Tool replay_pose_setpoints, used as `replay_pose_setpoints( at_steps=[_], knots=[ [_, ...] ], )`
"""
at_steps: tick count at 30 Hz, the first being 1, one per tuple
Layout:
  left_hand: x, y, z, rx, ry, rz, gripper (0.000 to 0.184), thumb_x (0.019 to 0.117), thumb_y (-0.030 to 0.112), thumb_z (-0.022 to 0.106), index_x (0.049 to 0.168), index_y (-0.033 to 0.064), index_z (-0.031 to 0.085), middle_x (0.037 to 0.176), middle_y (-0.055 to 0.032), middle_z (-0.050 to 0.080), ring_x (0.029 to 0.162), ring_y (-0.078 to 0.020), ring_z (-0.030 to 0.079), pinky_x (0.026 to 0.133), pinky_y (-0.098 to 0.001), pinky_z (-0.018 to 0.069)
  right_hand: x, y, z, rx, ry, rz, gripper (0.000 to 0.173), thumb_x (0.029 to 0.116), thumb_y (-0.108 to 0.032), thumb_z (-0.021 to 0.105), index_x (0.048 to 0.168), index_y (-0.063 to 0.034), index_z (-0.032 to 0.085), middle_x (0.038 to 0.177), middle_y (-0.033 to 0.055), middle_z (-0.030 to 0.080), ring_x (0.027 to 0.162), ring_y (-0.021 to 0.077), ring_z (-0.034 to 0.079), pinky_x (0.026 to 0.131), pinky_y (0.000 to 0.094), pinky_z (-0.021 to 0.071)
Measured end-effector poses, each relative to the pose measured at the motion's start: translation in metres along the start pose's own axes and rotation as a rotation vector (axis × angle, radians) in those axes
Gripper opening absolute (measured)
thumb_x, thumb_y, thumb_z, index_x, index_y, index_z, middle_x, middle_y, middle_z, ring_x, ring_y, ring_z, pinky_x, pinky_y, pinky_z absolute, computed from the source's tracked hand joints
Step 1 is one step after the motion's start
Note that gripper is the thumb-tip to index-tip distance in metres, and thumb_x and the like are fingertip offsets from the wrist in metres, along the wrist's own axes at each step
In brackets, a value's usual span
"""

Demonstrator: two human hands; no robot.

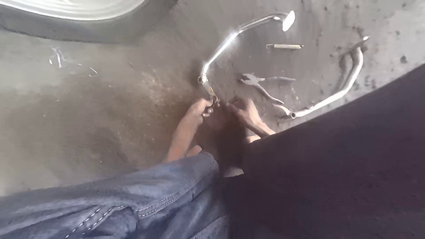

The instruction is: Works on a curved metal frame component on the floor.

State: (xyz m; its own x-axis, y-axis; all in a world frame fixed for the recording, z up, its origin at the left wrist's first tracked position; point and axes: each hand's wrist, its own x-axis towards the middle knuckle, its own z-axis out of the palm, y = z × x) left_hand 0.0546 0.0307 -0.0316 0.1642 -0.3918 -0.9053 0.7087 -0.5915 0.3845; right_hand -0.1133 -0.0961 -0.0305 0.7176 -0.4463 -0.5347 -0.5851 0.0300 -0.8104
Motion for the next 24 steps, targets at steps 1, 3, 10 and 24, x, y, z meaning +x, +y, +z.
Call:
replay_pose_setpoints(
  at_steps=[1, 3, 10, 24],
  knots=[
    [0.0, 0.0, -0.001, 0.002, -0.019, 0.008, 0.024, 0.1057, 0.011, 0.042, 0.116, 0.0062, 0.063, 0.089, -0.0011, 0.066, 0.047, 0.0004, 0.039, 0.041, -0.0145, 0.0312, 0.001, 0.0, -0.001, -0.011, 0.002, -0.001, 0.02, 0.1003, -0.026, 0.064, 0.107, -0.007, 0.07, 0.079, 0.0024, 0.07, 0.064, 0.0095, 0.065, 0.063, 0.0309, 0.0565],
    [-0.004, 0.003, -0.002, 0.009, -0.032, 0.026, 0.024, 0.106, 0.011, 0.041, 0.115, 0.0063, 0.063, 0.089, -0.0001, 0.067, 0.047, 0.0009, 0.039, 0.041, -0.0142, 0.0308, 0.003, -0.001, -0.001, -0.039, 0.012, 0.009, 0.02, 0.0998, -0.026, 0.064, 0.106, -0.0077, 0.069, 0.081, 0.0032, 0.07, 0.068, 0.0108, 0.065, 0.067, 0.0331, 0.0562],
    [-0.008, 0.009, -0.007, 0.019, -0.062, 0.045, 0.026, 0.1064, 0.011, 0.038, 0.117, 0.006, 0.061, 0.088, 0.0013, 0.063, 0.046, 0.0015, 0.037, 0.041, -0.0135, 0.0307, 0.004, 0.0, 0.003, -0.058, -0.029, 0.019, 0.024, 0.1003, -0.029, 0.064, 0.11, -0.007, 0.068, 0.084, 0.0055, 0.072, 0.069, 0.0146, 0.069, 0.068, 0.0368, 0.0594],
    [0.003, 0.001, 0.002, 0.086, 0.118, -0.026, 0.02, 0.1061, 0.018, 0.046, 0.111, 0.0111, 0.064, 0.084, 0.0022, 0.063, 0.044, 0.0001, 0.034, 0.038, -0.015, 0.0267, -0.011, 0.0, 0.001, -0.555, -0.257, -0.101, 0.023, 0.0996, -0.031, 0.062, 0.114, -0.0171, 0.073, 0.105, 0.0091, 0.072, 0.093, 0.028, 0.071, 0.081, 0.054, 0.0573]
  ],
)
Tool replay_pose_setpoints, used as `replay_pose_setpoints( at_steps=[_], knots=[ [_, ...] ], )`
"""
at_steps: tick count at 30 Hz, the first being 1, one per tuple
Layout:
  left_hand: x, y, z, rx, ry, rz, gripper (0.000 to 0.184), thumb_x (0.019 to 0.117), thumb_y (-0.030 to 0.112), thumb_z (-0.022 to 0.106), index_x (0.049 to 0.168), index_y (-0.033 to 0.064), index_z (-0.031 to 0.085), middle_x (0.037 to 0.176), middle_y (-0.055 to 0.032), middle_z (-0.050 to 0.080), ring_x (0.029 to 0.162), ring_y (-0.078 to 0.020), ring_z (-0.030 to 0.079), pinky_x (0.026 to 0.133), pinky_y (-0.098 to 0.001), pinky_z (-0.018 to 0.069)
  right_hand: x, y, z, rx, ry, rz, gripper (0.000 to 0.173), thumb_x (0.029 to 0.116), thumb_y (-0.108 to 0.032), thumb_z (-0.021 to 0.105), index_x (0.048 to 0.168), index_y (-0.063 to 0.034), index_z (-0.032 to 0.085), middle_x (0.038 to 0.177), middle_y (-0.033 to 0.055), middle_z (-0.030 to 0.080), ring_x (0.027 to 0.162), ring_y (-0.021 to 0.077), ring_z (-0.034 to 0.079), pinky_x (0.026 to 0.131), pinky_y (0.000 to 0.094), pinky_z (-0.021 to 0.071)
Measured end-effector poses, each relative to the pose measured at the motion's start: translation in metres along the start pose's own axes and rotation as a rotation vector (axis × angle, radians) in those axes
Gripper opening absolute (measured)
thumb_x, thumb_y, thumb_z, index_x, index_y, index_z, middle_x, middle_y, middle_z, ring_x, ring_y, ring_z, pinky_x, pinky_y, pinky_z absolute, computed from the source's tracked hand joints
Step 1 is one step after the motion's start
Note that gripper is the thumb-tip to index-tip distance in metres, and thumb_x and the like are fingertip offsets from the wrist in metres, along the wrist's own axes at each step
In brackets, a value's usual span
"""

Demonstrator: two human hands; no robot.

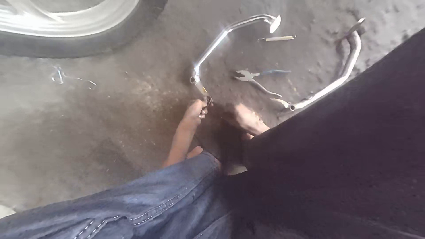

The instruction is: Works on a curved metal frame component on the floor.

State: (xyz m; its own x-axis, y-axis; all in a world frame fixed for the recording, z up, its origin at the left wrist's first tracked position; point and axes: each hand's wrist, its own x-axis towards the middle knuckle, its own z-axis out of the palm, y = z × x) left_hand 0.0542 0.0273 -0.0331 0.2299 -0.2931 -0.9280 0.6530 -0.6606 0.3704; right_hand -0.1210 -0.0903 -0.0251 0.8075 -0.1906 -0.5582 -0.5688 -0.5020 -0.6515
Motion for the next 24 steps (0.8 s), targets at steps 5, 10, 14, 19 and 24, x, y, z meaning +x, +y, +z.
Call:
replay_pose_setpoints(
  at_steps=[5, 10, 14, 19, 24],
  knots=[
    [-0.006, 0.002, 0.004, -0.014, 0.041, 0.005, 0.021, 0.1076, 0.022, 0.048, 0.116, 0.011, 0.064, 0.087, 0.0015, 0.067, 0.045, -0.0005, 0.034, 0.039, -0.0163, 0.0253, -0.006, 0.01, 0.008, -0.238, 0.077, -0.227, 0.024, 0.1024, -0.03, 0.056, 0.116, -0.0206, 0.074, 0.122, 0.0077, 0.067, 0.106, 0.0269, 0.068, 0.089, 0.0494, 0.0569],
    [-0.002, 0.0, 0.003, 0.001, 0.004, 0.009, 0.023, 0.1079, 0.023, 0.047, 0.12, 0.0115, 0.063, 0.089, 0.0, 0.067, 0.046, -0.0007, 0.036, 0.04, -0.0163, 0.0264, -0.012, 0.008, 0.007, -0.497, -0.014, -0.426, 0.013, 0.0956, -0.021, 0.065, 0.099, -0.01, 0.072, 0.11, 0.0108, 0.069, 0.112, 0.0329, 0.062, 0.106, 0.0545, 0.0394],
    [-0.003, -0.003, 0.004, 0.0, -0.003, 0.044, 0.022, 0.1071, 0.02, 0.047, 0.119, 0.0105, 0.064, 0.089, -0.0002, 0.068, 0.046, -0.0009, 0.037, 0.041, -0.0165, 0.0276, -0.017, 0.008, 0.018, -0.541, 0.011, -0.349, 0.012, 0.0961, -0.01, 0.06, 0.101, -0.0112, 0.071, 0.112, 0.0089, 0.069, 0.116, 0.0327, 0.061, 0.105, 0.0529, 0.0438],
    [-0.006, -0.003, 0.008, -0.044, -0.029, 0.009, 0.02, 0.107, 0.018, 0.047, 0.119, 0.0119, 0.063, 0.089, -0.0003, 0.067, 0.045, -0.0007, 0.036, 0.039, -0.0157, 0.0271, -0.016, 0.003, 0.014, -0.547, -0.036, -0.379, 0.012, 0.0966, -0.009, 0.059, 0.101, -0.008, 0.069, 0.111, 0.0112, 0.068, 0.116, 0.0359, 0.06, 0.101, 0.0529, 0.0473],
    [-0.009, -0.014, 0.022, -0.019, 0.043, -0.013, 0.016, 0.1054, 0.02, 0.051, 0.116, 0.0131, 0.062, 0.077, 0.0023, 0.051, 0.049, -0.0037, 0.036, 0.042, -0.0177, 0.0295, -0.004, 0.002, -0.001, -0.113, 0.173, -0.141, 0.027, 0.1011, -0.029, 0.06, 0.119, -0.01, 0.065, 0.109, 0.0101, 0.069, 0.098, 0.0255, 0.07, 0.083, 0.0469, 0.0594]
  ],
)
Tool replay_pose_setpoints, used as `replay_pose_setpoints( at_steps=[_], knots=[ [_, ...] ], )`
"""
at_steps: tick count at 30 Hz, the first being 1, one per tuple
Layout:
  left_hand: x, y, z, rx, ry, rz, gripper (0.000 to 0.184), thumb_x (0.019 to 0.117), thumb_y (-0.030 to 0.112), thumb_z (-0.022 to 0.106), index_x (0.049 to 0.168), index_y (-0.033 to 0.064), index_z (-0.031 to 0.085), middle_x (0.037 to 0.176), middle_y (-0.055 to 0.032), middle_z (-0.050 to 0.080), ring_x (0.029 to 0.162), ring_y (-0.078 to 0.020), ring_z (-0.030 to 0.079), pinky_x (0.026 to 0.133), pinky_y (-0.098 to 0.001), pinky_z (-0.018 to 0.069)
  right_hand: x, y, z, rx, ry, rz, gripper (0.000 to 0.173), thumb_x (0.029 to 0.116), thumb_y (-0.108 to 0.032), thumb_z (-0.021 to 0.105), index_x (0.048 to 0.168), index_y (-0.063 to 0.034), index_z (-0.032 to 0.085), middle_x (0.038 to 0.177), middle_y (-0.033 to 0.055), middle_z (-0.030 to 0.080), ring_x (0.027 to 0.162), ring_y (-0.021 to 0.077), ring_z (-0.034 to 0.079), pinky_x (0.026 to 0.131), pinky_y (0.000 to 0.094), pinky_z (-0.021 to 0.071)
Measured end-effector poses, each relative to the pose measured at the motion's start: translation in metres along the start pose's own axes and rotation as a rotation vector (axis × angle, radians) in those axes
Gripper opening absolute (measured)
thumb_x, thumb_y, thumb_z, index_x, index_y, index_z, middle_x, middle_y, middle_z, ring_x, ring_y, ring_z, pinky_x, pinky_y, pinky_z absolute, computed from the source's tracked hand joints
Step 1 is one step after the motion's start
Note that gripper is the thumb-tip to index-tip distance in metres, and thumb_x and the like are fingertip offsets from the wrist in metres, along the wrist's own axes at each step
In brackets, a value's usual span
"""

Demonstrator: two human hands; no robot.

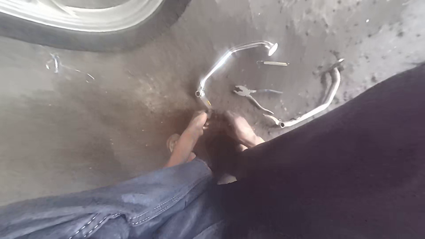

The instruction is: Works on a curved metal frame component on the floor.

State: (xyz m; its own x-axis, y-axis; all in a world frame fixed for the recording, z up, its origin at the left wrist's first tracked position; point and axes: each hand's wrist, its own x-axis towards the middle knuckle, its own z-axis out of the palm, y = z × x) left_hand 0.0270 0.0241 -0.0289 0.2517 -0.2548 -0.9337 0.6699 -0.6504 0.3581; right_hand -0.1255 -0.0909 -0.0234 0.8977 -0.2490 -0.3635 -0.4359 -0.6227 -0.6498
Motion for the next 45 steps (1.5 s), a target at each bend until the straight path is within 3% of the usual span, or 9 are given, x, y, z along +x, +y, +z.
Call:
replay_pose_setpoints(
  at_steps=[2, 4, 7, 10, 18, 24, 31, 37, 45],
  knots=[
    [0.0, -0.008, 0.003, -0.012, 0.019, 0.027, 0.016, 0.1048, 0.023, 0.054, 0.114, 0.0155, 0.064, 0.075, 0.0028, 0.049, 0.05, -0.0051, 0.038, 0.044, -0.0194, 0.0319, 0.007, -0.001, -0.007, 0.205, 0.155, 0.012, 0.019, 0.0973, -0.02, 0.066, 0.109, -0.0056, 0.068, 0.097, 0.01, 0.069, 0.085, 0.02, 0.07, 0.077, 0.0388, 0.0602],
    [0.006, -0.024, -0.003, 0.011, -0.026, 0.097, 0.015, 0.1026, 0.028, 0.056, 0.112, 0.0184, 0.064, 0.075, 0.003, 0.051, 0.05, -0.0052, 0.039, 0.044, -0.0198, 0.0341, 0.011, -0.003, -0.008, 0.333, 0.23, -0.02, 0.017, 0.0966, -0.017, 0.069, 0.107, -0.004, 0.071, 0.098, 0.008, 0.072, 0.087, 0.0143, 0.071, 0.08, 0.0323, 0.0614],
    [0.001, -0.014, 0.002, 0.057, 0.05, 0.078, 0.022, 0.1042, 0.029, 0.058, 0.117, 0.0148, 0.068, 0.082, 0.0001, 0.058, 0.055, -0.007, 0.044, 0.048, -0.0225, 0.0369, 0.013, -0.009, -0.008, 0.423, 0.22, -0.019, 0.016, 0.0961, -0.014, 0.069, 0.11, -0.007, 0.074, 0.1, 0.0032, 0.076, 0.089, 0.0084, 0.072, 0.083, 0.0287, 0.062],
    [0.013, -0.047, -0.009, 0.057, 0.002, 0.186, 0.024, 0.1018, 0.041, 0.059, 0.113, 0.0227, 0.069, 0.081, -0.0007, 0.06, 0.056, -0.0105, 0.048, 0.049, -0.0268, 0.0403, 0.007, -0.013, -0.007, 0.48, 0.223, 0.005, 0.017, 0.0963, -0.012, 0.07, 0.113, -0.0071, 0.07, 0.099, 0.0036, 0.074, 0.086, 0.0096, 0.071, 0.079, 0.0294, 0.0619],
    [-0.004, -0.009, 0.011, 0.032, 0.093, 0.107, 0.02, 0.1042, 0.019, 0.054, 0.112, 0.0082, 0.07, 0.082, -0.002, 0.062, 0.059, -0.008, 0.051, 0.052, -0.0237, 0.0423, -0.005, -0.022, -0.008, 0.508, 0.261, 0.033, 0.026, 0.0932, -0.011, 0.074, 0.116, -0.0093, 0.06, 0.089, 0.0037, 0.071, 0.072, 0.0136, 0.07, 0.06, 0.0317, 0.0617],
    [-0.001, -0.011, 0.01, 0.064, 0.101, 0.135, 0.022, 0.1056, 0.022, 0.055, 0.113, 0.0087, 0.071, 0.092, -0.0053, 0.067, 0.069, -0.0121, 0.056, 0.059, -0.0301, 0.0468, 0.016, -0.015, 0.001, 0.426, 0.278, 0.065, 0.014, 0.0928, -0.015, 0.073, 0.104, -0.0062, 0.074, 0.092, 0.0029, 0.075, 0.081, 0.0077, 0.071, 0.078, 0.029, 0.061],
    [0.001, -0.013, 0.011, -0.02, 0.07, 0.157, 0.021, 0.106, 0.018, 0.055, 0.109, 0.0063, 0.071, 0.084, -0.0037, 0.066, 0.058, -0.0086, 0.053, 0.051, -0.0238, 0.0438, 0.016, -0.016, 0.002, 0.394, 0.267, 0.079, 0.013, 0.0927, -0.016, 0.073, 0.102, -0.0076, 0.076, 0.093, 0.0027, 0.076, 0.083, 0.0076, 0.072, 0.079, 0.0292, 0.0609],
    [-0.005, -0.01, 0.012, 0.015, 0.084, 0.179, 0.024, 0.1065, 0.024, 0.056, 0.108, 0.0063, 0.072, 0.087, -0.0035, 0.067, 0.066, -0.0091, 0.057, 0.059, -0.0255, 0.0476, 0.017, -0.014, 0.005, 0.269, 0.276, -0.004, 0.015, 0.0926, -0.016, 0.071, 0.103, -0.0057, 0.075, 0.096, 0.0084, 0.074, 0.087, 0.0164, 0.071, 0.083, 0.0369, 0.0599],
    [-0.007, -0.014, 0.012, -0.034, 0.079, 0.198, 0.024, 0.1067, 0.018, 0.053, 0.112, 0.0041, 0.071, 0.091, -0.0049, 0.069, 0.07, -0.0104, 0.059, 0.064, -0.0288, 0.0509, 0.022, -0.016, 0.005, -0.052, 0.263, -0.136, 0.018, 0.0949, -0.02, 0.067, 0.101, -0.0038, 0.072, 0.096, 0.0148, 0.07, 0.084, 0.0307, 0.071, 0.071, 0.0475, 0.0592]
  ],
)
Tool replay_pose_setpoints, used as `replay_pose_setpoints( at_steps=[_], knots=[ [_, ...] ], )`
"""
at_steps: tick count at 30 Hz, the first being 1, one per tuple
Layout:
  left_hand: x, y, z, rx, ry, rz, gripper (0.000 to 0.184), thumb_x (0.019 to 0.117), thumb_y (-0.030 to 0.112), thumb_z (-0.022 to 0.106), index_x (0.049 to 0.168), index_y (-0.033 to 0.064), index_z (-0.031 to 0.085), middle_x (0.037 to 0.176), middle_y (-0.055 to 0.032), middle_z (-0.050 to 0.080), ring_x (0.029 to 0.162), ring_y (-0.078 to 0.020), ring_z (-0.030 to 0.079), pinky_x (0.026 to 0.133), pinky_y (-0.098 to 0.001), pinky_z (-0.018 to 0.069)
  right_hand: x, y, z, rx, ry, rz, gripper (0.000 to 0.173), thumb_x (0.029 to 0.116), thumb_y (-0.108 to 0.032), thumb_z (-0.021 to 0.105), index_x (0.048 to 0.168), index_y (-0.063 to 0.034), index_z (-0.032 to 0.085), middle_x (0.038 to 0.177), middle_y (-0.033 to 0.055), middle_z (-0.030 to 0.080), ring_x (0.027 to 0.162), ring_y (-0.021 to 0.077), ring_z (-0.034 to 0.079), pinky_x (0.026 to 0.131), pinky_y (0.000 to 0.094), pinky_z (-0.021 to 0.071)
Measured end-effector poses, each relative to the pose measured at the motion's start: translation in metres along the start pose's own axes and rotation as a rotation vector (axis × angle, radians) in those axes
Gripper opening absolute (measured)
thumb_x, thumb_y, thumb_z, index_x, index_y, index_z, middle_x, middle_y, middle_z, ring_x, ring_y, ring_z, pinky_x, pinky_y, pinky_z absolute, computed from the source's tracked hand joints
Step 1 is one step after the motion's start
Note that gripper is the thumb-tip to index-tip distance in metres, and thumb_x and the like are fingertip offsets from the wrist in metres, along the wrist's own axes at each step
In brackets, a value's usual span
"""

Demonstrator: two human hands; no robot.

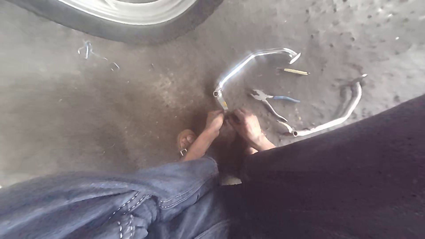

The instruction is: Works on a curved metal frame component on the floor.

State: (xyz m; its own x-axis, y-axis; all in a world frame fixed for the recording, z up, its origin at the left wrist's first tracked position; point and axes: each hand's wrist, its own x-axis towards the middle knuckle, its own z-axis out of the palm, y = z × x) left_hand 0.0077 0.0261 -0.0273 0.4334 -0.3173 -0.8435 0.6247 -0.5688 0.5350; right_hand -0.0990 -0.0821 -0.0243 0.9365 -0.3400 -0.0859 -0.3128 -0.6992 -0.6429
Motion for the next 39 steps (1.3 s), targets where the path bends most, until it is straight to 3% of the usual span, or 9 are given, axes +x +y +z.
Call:
replay_pose_setpoints(
  at_steps=[6, 10, 14, 19, 24, 28, 31, 39],
  knots=[
    [0.002, -0.001, 0.0, -0.039, -0.012, 0.027, 0.024, 0.1063, 0.02, 0.055, 0.105, 0.0019, 0.07, 0.084, -0.0049, 0.066, 0.066, -0.01, 0.059, 0.062, -0.0276, 0.0515, 0.004, -0.001, -0.004, -0.072, -0.069, -0.039, 0.02, 0.0958, -0.019, 0.068, 0.105, -0.0016, 0.07, 0.097, 0.0179, 0.069, 0.084, 0.0354, 0.071, 0.068, 0.0513, 0.0582],
    [0.001, 0.0, 0.0, -0.015, -0.002, 0.01, 0.022, 0.1055, 0.015, 0.053, 0.109, 0.0014, 0.07, 0.085, -0.0064, 0.065, 0.068, -0.0114, 0.059, 0.063, -0.0286, 0.0522, 0.006, -0.001, -0.005, -0.071, -0.121, -0.001, 0.025, 0.1013, -0.026, 0.061, 0.105, -0.0022, 0.069, 0.097, 0.0175, 0.069, 0.082, 0.0349, 0.07, 0.069, 0.0524, 0.0576],
    [0.0, 0.003, 0.0, 0.004, -0.004, -0.014, 0.022, 0.1054, 0.016, 0.053, 0.111, 0.0026, 0.07, 0.085, -0.0065, 0.065, 0.066, -0.0115, 0.059, 0.06, -0.0278, 0.0513, 0.009, 0.001, -0.008, -0.056, -0.146, -0.001, 0.025, 0.1012, -0.024, 0.062, 0.11, -0.001, 0.069, 0.1, 0.0193, 0.069, 0.085, 0.0374, 0.07, 0.071, 0.055, 0.0573],
    [0.002, 0.002, -0.001, 0.025, -0.004, -0.017, 0.023, 0.1058, 0.017, 0.053, 0.111, 0.003, 0.07, 0.087, -0.0074, 0.067, 0.063, -0.0116, 0.058, 0.056, -0.0273, 0.0491, 0.011, 0.0, -0.009, -0.065, -0.141, -0.062, 0.023, 0.1015, -0.022, 0.062, 0.106, -0.0006, 0.068, 0.098, 0.0187, 0.067, 0.086, 0.0357, 0.069, 0.072, 0.0521, 0.0574],
    [0.002, -0.002, -0.003, -0.012, -0.027, 0.031, 0.022, 0.1042, 0.011, 0.052, 0.11, 0.0007, 0.07, 0.086, -0.008, 0.065, 0.065, -0.0117, 0.058, 0.059, -0.0279, 0.0506, 0.01, -0.002, -0.006, -0.1, -0.113, -0.087, 0.02, 0.1, -0.019, 0.062, 0.103, 0.0004, 0.068, 0.096, 0.0192, 0.067, 0.089, 0.0373, 0.069, 0.073, 0.051, 0.057],
    [-0.001, 0.0, -0.002, -0.034, -0.018, 0.036, 0.021, 0.1031, 0.01, 0.052, 0.109, 0.0011, 0.071, 0.086, -0.0069, 0.066, 0.064, -0.0102, 0.057, 0.058, -0.0268, 0.0499, 0.01, -0.007, -0.006, -0.101, -0.116, -0.026, 0.023, 0.0967, -0.019, 0.067, 0.108, 0.001, 0.068, 0.102, 0.021, 0.069, 0.092, 0.0389, 0.07, 0.076, 0.0541, 0.0579],
    [-0.001, 0.0, -0.002, -0.016, -0.019, 0.028, 0.022, 0.1043, 0.015, 0.054, 0.105, 0.003, 0.072, 0.082, -0.0052, 0.066, 0.061, -0.0093, 0.056, 0.056, -0.026, 0.0482, 0.01, -0.01, -0.009, -0.055, -0.139, 0.028, 0.024, 0.0929, -0.016, 0.071, 0.108, 0.0023, 0.067, 0.102, 0.0225, 0.068, 0.093, 0.0406, 0.069, 0.077, 0.0568, 0.0571],
    [0.003, 0.001, -0.002, -0.036, -0.025, -0.003, 0.024, 0.1054, 0.021, 0.057, 0.102, 0.0036, 0.073, 0.081, -0.0049, 0.067, 0.06, -0.009, 0.056, 0.053, -0.0254, 0.0465, 0.01, -0.004, -0.007, 0.012, -0.113, 0.054, 0.022, 0.0909, -0.017, 0.073, 0.104, -0.0003, 0.068, 0.098, 0.0184, 0.068, 0.086, 0.034, 0.069, 0.074, 0.0528, 0.0573]
  ],
)
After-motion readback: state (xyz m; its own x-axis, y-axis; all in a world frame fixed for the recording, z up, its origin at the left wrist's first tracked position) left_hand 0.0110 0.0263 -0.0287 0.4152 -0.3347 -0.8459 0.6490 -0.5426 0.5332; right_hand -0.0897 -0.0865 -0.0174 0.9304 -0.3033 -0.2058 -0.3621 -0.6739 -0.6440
